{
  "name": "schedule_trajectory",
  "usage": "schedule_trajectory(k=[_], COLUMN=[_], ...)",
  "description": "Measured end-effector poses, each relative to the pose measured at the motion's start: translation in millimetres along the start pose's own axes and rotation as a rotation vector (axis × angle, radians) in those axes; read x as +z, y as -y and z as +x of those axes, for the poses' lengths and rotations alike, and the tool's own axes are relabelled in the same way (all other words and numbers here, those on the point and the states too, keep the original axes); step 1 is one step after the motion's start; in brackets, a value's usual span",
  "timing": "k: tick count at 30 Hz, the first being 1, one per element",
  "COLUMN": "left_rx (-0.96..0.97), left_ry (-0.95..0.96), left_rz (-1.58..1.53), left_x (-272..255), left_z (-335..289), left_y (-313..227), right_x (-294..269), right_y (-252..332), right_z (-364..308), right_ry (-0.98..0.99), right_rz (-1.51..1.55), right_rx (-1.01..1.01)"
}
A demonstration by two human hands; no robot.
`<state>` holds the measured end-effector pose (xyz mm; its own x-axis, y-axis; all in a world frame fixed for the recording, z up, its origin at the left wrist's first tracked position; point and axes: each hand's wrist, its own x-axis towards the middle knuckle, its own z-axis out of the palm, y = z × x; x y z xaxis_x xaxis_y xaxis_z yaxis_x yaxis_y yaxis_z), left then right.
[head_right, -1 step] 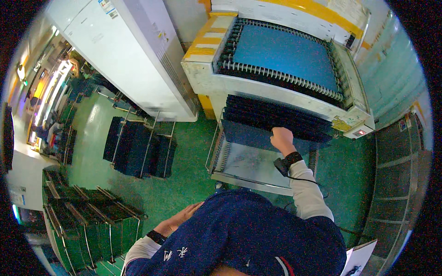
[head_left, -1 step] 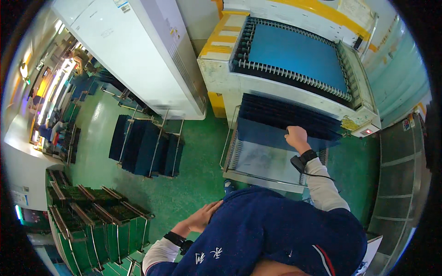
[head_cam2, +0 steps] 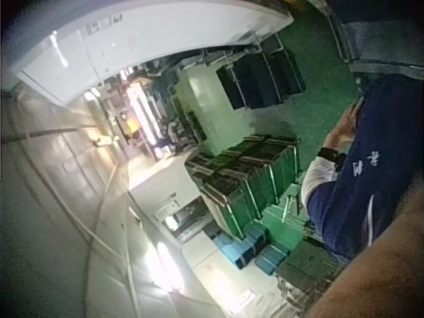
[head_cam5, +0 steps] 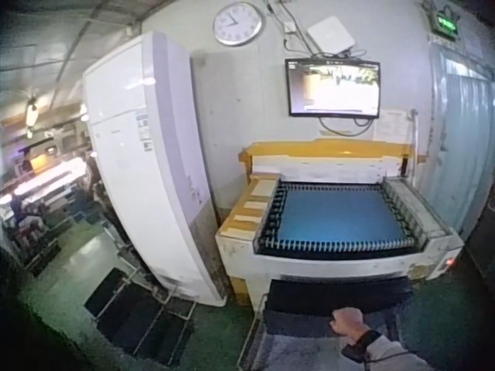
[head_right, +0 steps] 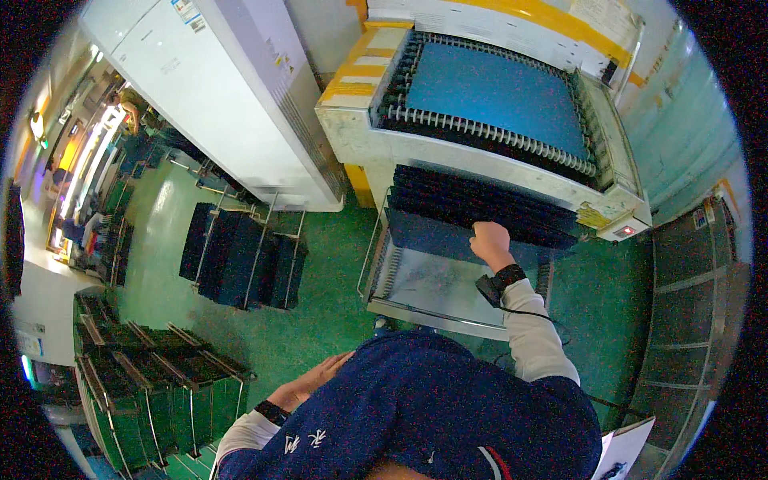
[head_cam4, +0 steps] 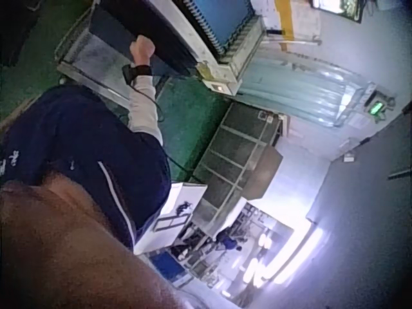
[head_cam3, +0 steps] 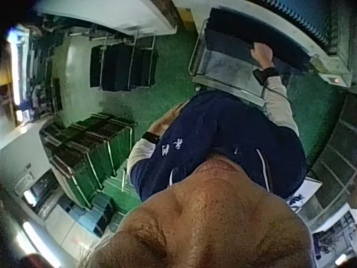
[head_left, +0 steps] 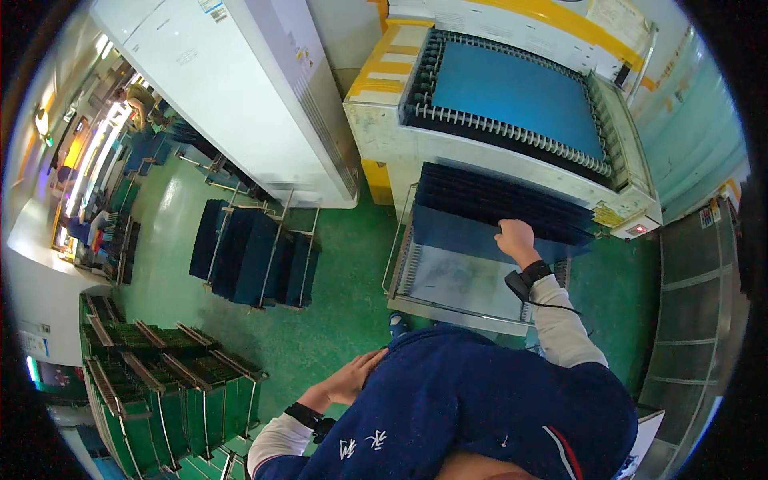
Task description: Transferring blue panels from a stack to a processing machine intake.
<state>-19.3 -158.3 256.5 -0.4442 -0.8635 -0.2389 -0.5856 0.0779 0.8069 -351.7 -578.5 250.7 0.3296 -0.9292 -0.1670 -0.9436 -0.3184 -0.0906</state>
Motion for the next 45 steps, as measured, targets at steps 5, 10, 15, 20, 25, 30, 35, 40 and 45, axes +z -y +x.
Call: schedule_trajectory(k=[5, 10, 15, 20, 25, 30, 35, 40, 45], left_rx=[-0.003, -0.051, -0.048, -0.033, -0.01, 0.013, -0.009, -0.011, -0.003], left_ry=[-0.001, 0.008, 0.005, 0.005, -0.006, -0.005, 0.028, 0.028, 0.014], left_rz=[-0.035, -0.059, -0.057, -0.054, -0.044, -0.044, -0.025, -0.027, -0.035], left_x=[-1.1, -2.0, -2.4, -1.9, -7.0, -10.5, -6.0, -9.5, -7.2], left_z=[-0.6, 0.8, 1.9, 3.8, 6.0, 9.1, 10.5, 12.4, 12.3], left_y=[-3.7, -8.0, -9.1, -6.7, -11.4, -14.6, -7.5, -12.3, -9.1], right_x=[1.6, 0.8, 0.1, 0.9, 2.3, 1.4, 1.5, 3.3, 2.1], right_y=[-0.4, -0.7, -0.6, -3.0, -6.1, -7.4, -6.0, -7.7, -6.9], right_z=[-1.0, 2.9, 8.6, 12.1, 16.4, 19.5, 20.7, 21.5, 23.2], right_ry=[0.003, -0.003, -0.001, -0.014, -0.036, -0.06, -0.031, -0.041, -0.031], right_rz=[0.009, 0.004, -0.002, 0.002, 0.0, 0.013, 0.013, 0.009, 0.003], right_rx=[0.017, 0.015, 0.011, 0.009, -0.012, -0.028, 0.013, 0.011, 0.014])
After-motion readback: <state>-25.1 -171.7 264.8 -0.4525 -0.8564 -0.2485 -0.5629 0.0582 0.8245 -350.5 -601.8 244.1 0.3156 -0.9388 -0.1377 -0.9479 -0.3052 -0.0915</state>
